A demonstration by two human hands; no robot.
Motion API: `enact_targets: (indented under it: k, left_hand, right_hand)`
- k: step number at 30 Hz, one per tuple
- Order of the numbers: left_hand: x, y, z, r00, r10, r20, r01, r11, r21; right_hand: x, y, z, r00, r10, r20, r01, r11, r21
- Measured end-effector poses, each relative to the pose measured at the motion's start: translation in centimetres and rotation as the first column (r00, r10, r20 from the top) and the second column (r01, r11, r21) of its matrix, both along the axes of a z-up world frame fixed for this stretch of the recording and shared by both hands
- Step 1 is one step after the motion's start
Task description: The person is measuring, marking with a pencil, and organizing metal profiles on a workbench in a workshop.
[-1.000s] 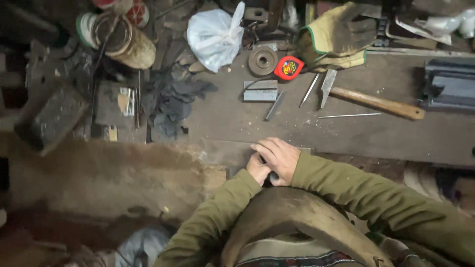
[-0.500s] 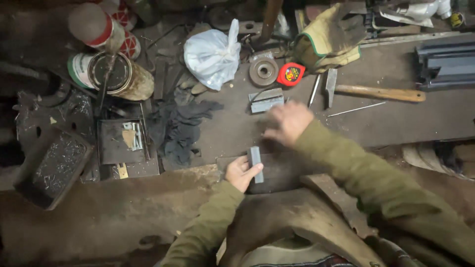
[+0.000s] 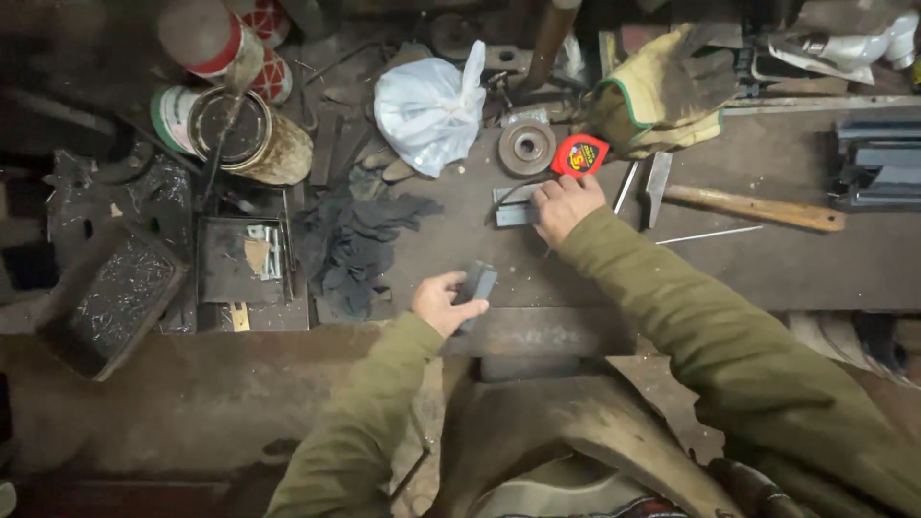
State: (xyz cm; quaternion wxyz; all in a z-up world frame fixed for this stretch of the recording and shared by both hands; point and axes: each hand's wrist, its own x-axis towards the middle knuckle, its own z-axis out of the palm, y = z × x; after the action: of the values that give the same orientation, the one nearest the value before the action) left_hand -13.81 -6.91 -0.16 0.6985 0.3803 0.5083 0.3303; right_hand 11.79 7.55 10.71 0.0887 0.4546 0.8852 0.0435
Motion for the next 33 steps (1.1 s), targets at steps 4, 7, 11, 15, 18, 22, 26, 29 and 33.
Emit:
enact_targets:
  k: [4, 7, 11, 15, 18, 22, 26, 29, 33]
  left_hand:
    - [-1.0, 2.4, 2.7, 0.989, -0.092, -0.118, 0.089, 0.996, -0.03]
    - [-1.1, 4.4, 3.5, 0.937, -0.201, -0.287, 0.197, 0.98, -0.041]
    - [-0.9, 7.4, 2.6, 0.773, -0.218, -0.596, 0.374, 0.915, 0.15]
    - [-0.4, 10.2, 3.5, 0.605, -0.297, -0.739, 0.598, 0.782, 0.176]
    - [-0.5, 11.8, 3.2, 0.537, -0.41, -0.737, 0.677, 0.731, 0.087]
    - [-1.0, 12.5, 2.4, 0.548, -0.439, -0.712, 0.713, 0.69, 0.124]
    - [-1.2, 13.4, 1.9, 0.523, -0.411, -0.747, 0.765, 0.613, 0.199]
    - [-1.2, 14.5, 2.8, 0.436, -0.479, -0.762, 0.794, 0.603, 0.075]
    - [-1.6, 13.7, 2.6, 0.481, -0.459, -0.747, 0.788, 0.599, 0.139]
  right_hand:
    - [0.9, 0.5, -0.8, 0.999, 0.038, 0.019, -0.038, 0.999, 0.017]
    - [0.9, 0.6, -0.3, 0.997, 0.082, 0.017, -0.082, 0.997, -0.008]
    - [0.2, 1.1, 0.2, 0.993, 0.11, 0.03, -0.108, 0.992, -0.069]
    - [0.9, 1.0, -0.6, 0.986, 0.164, 0.013, -0.163, 0.984, -0.073]
    - [1.6, 1.5, -1.0, 0.979, 0.201, -0.022, -0.202, 0.979, -0.016]
    - [2.4, 1.9, -1.7, 0.98, 0.2, -0.02, -0.201, 0.979, -0.035]
    - [2.5, 1.9, -0.8, 0.982, 0.178, -0.06, -0.182, 0.981, -0.063]
    - [2.7, 2.8, 2.4, 0.979, 0.09, -0.182, -0.098, 0.995, -0.035]
    - [3.9, 4.2, 2.8, 0.977, -0.01, -0.212, 0.025, 0.997, 0.069]
